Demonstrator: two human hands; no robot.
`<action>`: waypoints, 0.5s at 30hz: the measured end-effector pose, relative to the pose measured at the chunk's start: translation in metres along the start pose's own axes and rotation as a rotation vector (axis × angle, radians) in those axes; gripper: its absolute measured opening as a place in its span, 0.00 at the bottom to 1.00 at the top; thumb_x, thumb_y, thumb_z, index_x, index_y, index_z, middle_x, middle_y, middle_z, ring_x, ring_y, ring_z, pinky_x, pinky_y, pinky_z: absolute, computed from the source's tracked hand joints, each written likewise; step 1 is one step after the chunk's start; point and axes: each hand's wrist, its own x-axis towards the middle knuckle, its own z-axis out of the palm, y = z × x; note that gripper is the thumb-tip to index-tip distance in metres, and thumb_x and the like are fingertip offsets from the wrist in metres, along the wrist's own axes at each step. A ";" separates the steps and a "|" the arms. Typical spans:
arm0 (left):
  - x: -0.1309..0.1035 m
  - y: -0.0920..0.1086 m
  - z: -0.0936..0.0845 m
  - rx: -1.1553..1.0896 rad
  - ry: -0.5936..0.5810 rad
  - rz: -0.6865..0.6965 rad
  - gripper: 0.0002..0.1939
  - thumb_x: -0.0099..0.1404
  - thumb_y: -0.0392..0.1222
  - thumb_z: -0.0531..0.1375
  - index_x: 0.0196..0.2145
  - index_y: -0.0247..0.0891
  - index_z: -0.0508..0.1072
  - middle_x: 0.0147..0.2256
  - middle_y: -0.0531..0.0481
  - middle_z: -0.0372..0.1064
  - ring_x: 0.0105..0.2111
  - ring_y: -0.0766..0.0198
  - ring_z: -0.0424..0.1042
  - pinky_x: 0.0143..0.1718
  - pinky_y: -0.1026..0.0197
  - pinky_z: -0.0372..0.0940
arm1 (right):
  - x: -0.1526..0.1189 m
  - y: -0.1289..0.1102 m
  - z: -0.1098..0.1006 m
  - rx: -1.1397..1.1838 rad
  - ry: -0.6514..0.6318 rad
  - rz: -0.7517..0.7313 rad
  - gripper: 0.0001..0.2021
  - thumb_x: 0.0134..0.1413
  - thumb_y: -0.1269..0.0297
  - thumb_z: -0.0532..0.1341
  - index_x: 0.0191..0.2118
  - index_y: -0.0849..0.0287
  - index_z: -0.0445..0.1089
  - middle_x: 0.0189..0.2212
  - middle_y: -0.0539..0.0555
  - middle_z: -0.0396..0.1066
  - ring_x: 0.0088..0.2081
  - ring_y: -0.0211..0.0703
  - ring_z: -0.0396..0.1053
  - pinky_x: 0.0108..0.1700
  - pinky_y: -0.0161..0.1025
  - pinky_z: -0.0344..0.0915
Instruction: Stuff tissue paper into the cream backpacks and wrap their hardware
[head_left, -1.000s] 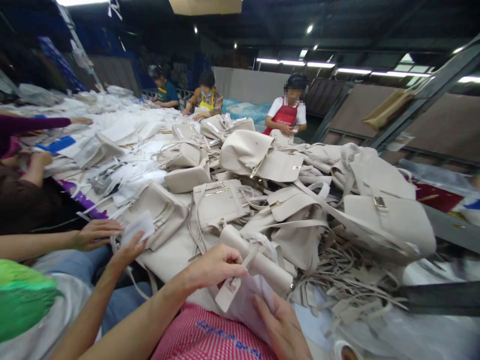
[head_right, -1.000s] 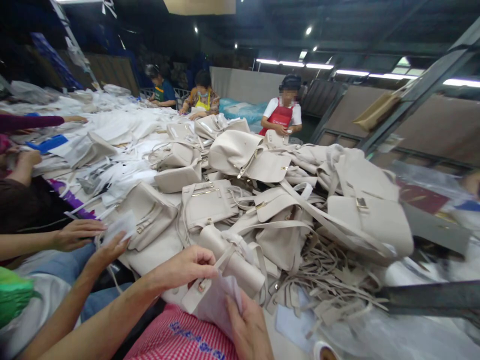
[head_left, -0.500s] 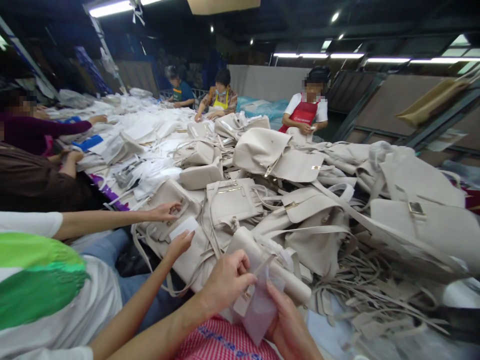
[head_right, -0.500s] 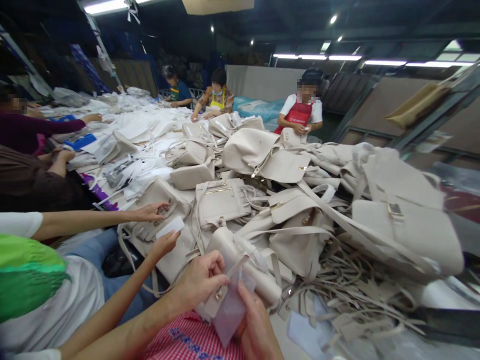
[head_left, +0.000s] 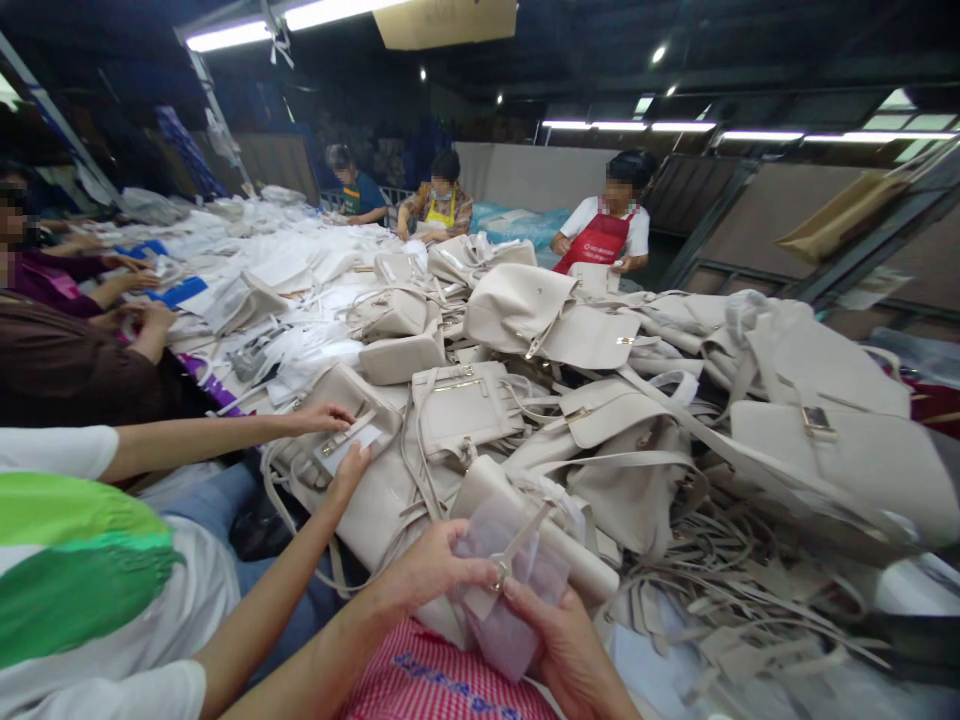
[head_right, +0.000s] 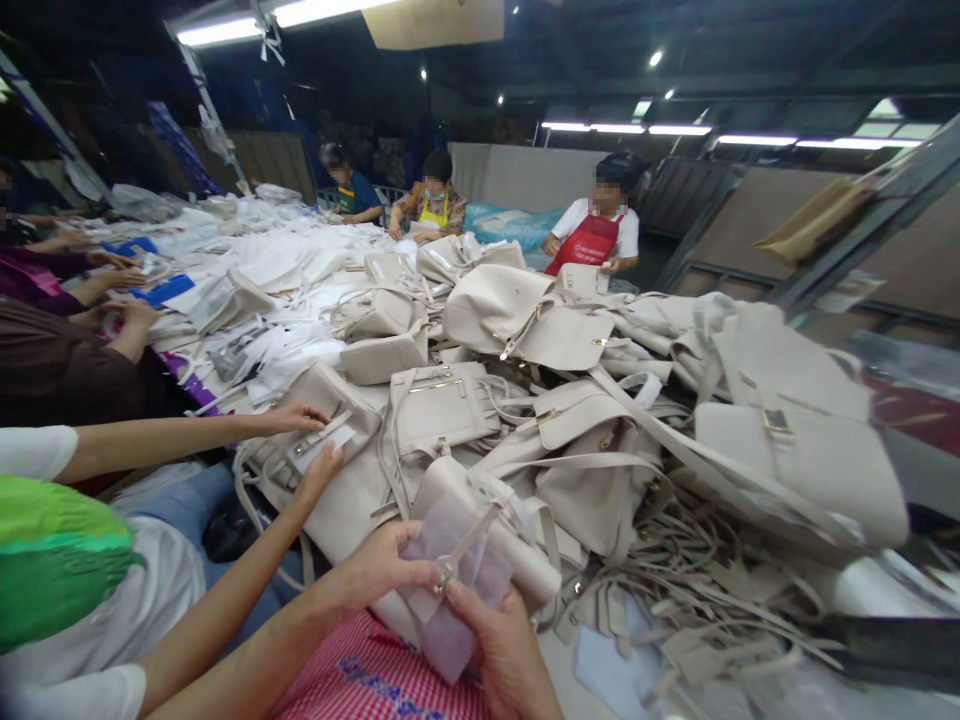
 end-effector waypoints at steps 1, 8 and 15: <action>0.001 -0.001 0.001 -0.076 -0.010 -0.025 0.19 0.45 0.44 0.66 0.35 0.33 0.73 0.29 0.52 0.72 0.28 0.63 0.68 0.32 0.63 0.61 | 0.000 0.000 0.000 -0.009 0.006 -0.009 0.28 0.30 0.58 0.76 0.42 0.62 0.75 0.35 0.60 0.80 0.36 0.56 0.77 0.39 0.47 0.72; 0.001 0.006 0.013 0.167 0.261 0.135 0.05 0.48 0.36 0.61 0.26 0.35 0.71 0.24 0.55 0.66 0.26 0.65 0.64 0.29 0.64 0.57 | 0.004 -0.003 0.001 -0.066 0.016 -0.087 0.27 0.35 0.55 0.74 0.44 0.63 0.76 0.34 0.57 0.80 0.36 0.55 0.77 0.40 0.47 0.72; -0.016 0.010 0.027 0.671 0.313 0.470 0.11 0.56 0.30 0.52 0.34 0.35 0.73 0.32 0.48 0.66 0.33 0.61 0.66 0.36 0.61 0.58 | 0.016 -0.006 -0.004 -0.182 0.067 -0.204 0.23 0.37 0.53 0.72 0.38 0.64 0.78 0.29 0.55 0.79 0.30 0.47 0.74 0.33 0.38 0.69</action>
